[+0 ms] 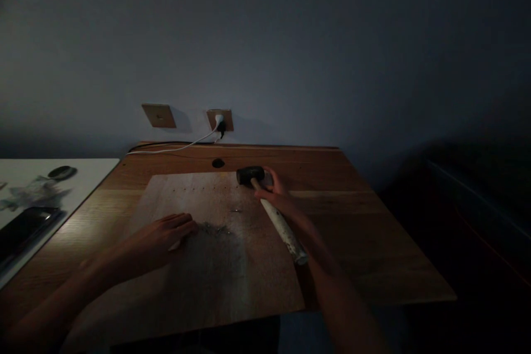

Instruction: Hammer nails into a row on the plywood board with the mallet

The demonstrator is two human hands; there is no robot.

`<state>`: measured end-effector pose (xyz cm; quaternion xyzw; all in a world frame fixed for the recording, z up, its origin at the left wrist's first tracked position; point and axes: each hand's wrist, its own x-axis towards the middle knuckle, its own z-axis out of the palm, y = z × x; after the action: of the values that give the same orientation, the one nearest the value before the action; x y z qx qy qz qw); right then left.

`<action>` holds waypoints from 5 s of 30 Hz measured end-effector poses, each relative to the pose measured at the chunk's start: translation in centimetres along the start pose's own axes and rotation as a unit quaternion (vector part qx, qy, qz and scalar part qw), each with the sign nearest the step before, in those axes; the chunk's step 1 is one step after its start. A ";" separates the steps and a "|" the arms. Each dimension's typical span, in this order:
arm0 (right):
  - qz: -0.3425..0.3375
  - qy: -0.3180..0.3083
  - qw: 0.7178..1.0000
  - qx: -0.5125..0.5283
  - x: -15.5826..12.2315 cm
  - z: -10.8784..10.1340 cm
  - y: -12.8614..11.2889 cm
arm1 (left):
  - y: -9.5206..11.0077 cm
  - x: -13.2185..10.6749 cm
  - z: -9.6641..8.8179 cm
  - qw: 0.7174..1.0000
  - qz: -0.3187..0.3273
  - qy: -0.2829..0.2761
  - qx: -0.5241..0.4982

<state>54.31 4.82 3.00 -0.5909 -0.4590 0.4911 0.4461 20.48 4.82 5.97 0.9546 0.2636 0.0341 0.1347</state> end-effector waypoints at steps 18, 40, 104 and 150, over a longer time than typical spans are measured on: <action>-0.031 -0.031 0.999 0.011 -0.3 -1.1 0.3 | -1.4 6.5 -2.4 0.993 -0.003 0.056 -0.102; -0.042 0.086 0.995 -0.026 0.0 -1.3 0.6 | -2.9 18.2 2.5 0.956 0.009 0.178 -0.233; -0.018 0.085 0.995 -0.039 -0.6 -2.2 -0.7 | -3.2 18.7 2.8 0.972 0.027 0.146 -0.182; 0.001 0.042 0.989 0.145 -0.7 0.1 -1.3 | -4.9 20.6 3.0 0.976 0.013 0.144 -0.160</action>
<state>54.04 4.38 4.40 -0.5407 -0.3633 0.5273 0.5455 36.19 18.75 1.65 0.9090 0.2589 0.2149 0.2462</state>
